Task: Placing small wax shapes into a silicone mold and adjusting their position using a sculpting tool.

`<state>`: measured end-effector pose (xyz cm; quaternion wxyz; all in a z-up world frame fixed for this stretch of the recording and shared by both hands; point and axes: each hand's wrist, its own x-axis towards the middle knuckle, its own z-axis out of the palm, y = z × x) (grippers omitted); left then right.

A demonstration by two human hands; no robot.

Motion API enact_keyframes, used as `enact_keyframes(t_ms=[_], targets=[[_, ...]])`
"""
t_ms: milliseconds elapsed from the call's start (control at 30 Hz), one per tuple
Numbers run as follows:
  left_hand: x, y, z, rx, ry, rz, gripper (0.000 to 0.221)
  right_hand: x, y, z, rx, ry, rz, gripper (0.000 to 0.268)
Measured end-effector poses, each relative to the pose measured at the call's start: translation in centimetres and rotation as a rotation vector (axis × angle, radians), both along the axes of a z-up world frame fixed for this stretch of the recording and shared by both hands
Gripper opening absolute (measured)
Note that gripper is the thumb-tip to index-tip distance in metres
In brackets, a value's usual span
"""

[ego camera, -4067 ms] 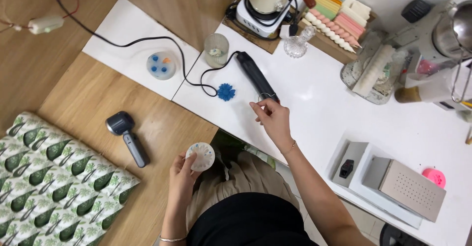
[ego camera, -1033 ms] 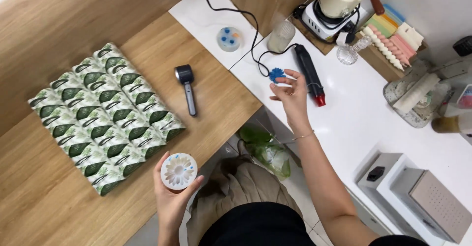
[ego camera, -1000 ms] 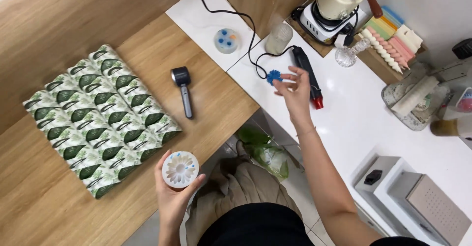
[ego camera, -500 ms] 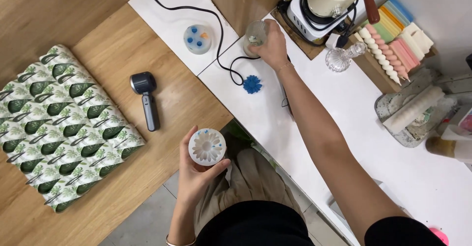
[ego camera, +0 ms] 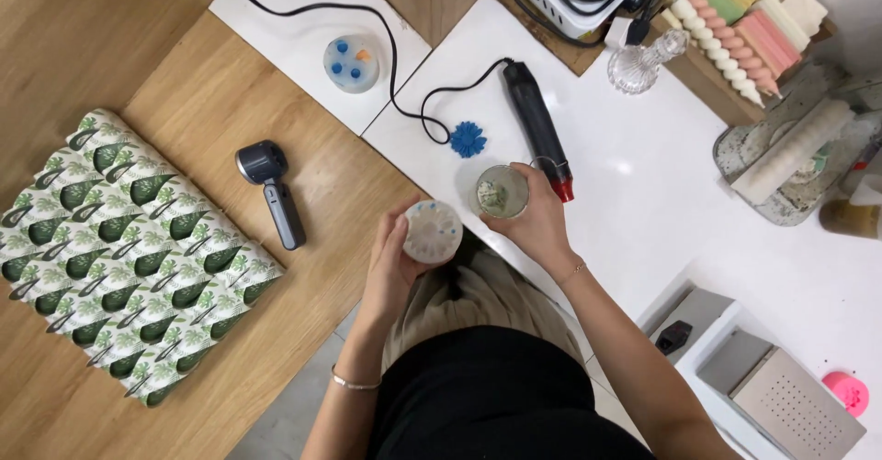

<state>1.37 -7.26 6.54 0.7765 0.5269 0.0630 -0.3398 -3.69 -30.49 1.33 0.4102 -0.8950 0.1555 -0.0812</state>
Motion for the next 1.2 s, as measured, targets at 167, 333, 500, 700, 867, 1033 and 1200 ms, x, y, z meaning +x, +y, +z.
enact_keyframes(t_ms=[167,333,500,700,867,1033,1200], targets=[[1.6,-0.8,0.7,-0.086,-0.014,-0.095,0.048,-1.7,1.3,-2.3,-0.073,-0.056,-0.003,0.088],[2.0,-1.0,0.9,-0.063,-0.024,-0.148,0.047,-1.1,1.2,-0.2,-0.094,-0.039,0.008,0.092],[2.3,-1.9,-0.2,0.230,-0.256,-0.287,0.051,-0.7,1.0,4.4,-0.209,-0.183,0.046,0.052],[2.4,-3.8,-0.3,0.244,-0.385,-0.375,0.052,0.5,2.7,4.3,-0.055,-0.225,0.054,0.024],[2.4,-5.0,0.2,0.329,-0.416,-0.473,0.050,-0.3,2.1,2.3,-0.042,-0.188,-0.005,0.015],[2.0,-5.4,-0.7,0.437,-0.384,-0.543,0.051,-0.7,1.1,0.5,0.006,-0.186,0.016,0.011],[2.1,-5.2,-2.3,0.369,-0.401,-0.523,0.050,0.4,-1.1,0.7,0.356,0.083,0.026,0.010]])
